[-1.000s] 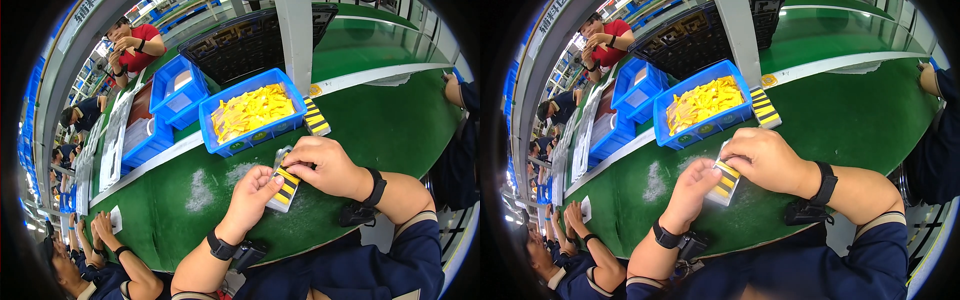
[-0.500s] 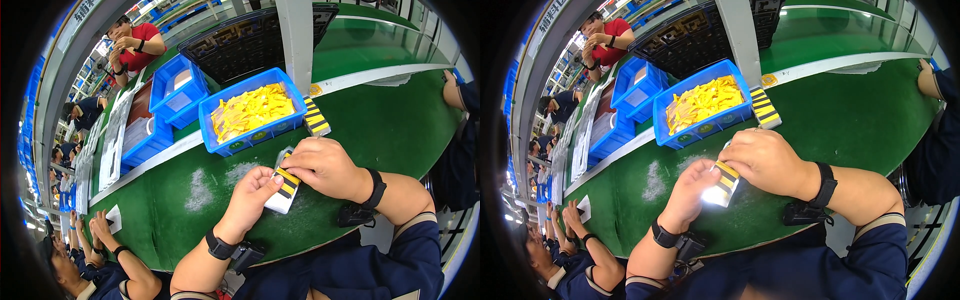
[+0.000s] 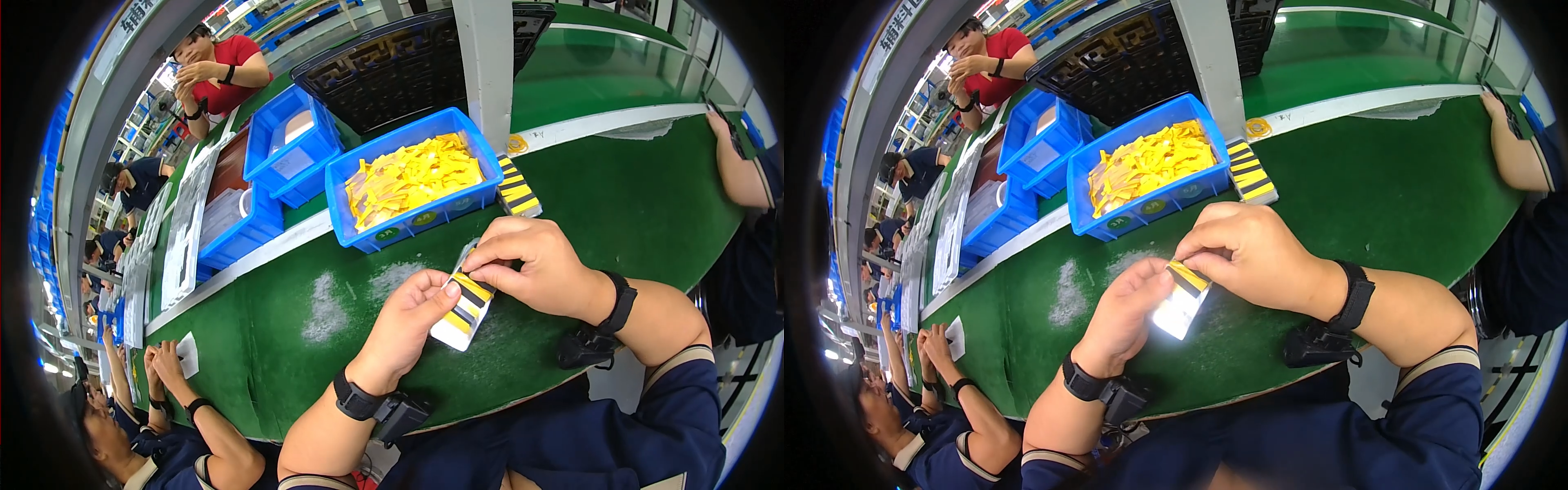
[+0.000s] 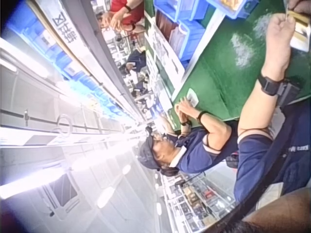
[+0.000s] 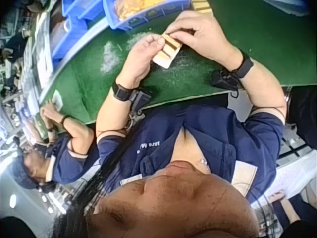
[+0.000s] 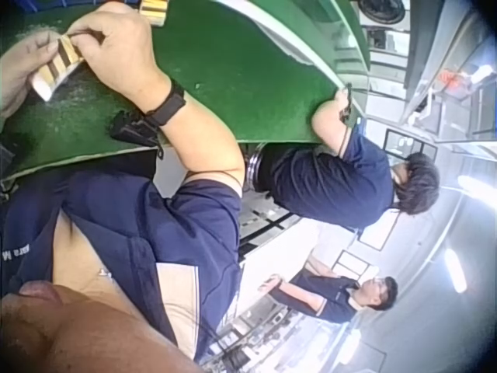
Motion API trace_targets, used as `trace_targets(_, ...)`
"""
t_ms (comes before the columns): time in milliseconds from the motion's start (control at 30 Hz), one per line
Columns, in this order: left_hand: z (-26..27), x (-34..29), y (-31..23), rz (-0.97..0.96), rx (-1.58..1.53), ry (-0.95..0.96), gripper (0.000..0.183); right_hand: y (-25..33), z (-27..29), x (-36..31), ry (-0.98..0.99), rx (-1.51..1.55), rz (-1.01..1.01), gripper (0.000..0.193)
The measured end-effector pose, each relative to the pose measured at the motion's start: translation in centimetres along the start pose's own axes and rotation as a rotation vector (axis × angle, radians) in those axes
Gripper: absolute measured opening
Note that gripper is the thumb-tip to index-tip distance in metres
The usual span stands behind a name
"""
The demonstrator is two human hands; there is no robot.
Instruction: Applying adhesive strips and assembling battery or electronic components into a plastic housing.
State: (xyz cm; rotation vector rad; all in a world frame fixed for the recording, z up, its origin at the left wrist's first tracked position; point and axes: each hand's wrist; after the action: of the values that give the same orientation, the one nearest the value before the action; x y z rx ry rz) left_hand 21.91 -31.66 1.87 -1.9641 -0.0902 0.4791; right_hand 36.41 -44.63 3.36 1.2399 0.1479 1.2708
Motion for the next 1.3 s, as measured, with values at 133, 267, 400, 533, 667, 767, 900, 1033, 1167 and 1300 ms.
trace_targets(133, 0.3, 0.1, 0.0, 0.055, -0.047, 0.034, 0.025, -0.2, 0.3, 0.1, 0.002, 0.079, -0.047, 0.011)
trace_targets(267, 0.0, 0.0, 0.0, 0.031, -0.019, 0.016, 0.025, 0.1, 0.6, 0.3, 0.078, 0.076, -0.107, 0.012)
trace_targets(400, 0.0, -0.1, 0.1, 0.016, 0.006, 0.006, 0.024, -0.1, 0.1, 0.0, 0.033, -0.063, 0.069, 0.012)
trace_targets(533, 0.2, 0.0, -0.1, 0.072, -0.067, 0.027, 0.023, 0.1, 0.5, 0.1, 0.026, -0.027, 0.103, 0.012)
trace_targets(667, 0.5, 0.0, 0.0, 0.064, -0.030, 0.048, 0.025, 0.1, 0.6, 0.3, 0.051, 0.009, 0.085, 0.014)
trace_targets(767, -0.2, -0.3, -0.2, 0.026, 0.023, 0.035, 0.024, 0.0, 0.5, 0.1, 0.052, -0.084, 0.127, 0.013)
trace_targets(900, 0.0, -0.1, 0.0, 0.019, 0.017, 0.025, 0.024, 0.1, 0.4, 0.2, 0.026, -0.163, 0.235, 0.010)
trace_targets(1033, 0.3, 0.0, -0.1, 0.061, -0.030, 0.055, 0.024, 0.1, 0.6, 0.2, 0.021, -0.164, 0.262, 0.011)
trace_targets(1167, 0.3, 0.0, -0.3, 0.042, -0.034, 0.077, 0.025, -0.1, 0.6, 0.2, 0.013, -0.142, 0.257, 0.015)
trace_targets(1300, 0.4, -0.1, -0.4, -0.004, 0.017, 0.054, 0.024, 0.7, 0.8, 0.3, 0.022, -0.027, 0.015, 0.010)
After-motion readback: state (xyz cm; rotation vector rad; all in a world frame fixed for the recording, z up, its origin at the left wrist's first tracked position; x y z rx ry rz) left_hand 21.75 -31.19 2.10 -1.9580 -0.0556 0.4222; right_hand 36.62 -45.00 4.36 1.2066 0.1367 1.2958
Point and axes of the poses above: each hand's wrist, its own x-axis towards the middle knuckle, its own z-axis out of the back of the hand, y = z × x, and after that the axes turned 4 degrees about -y, right-handed
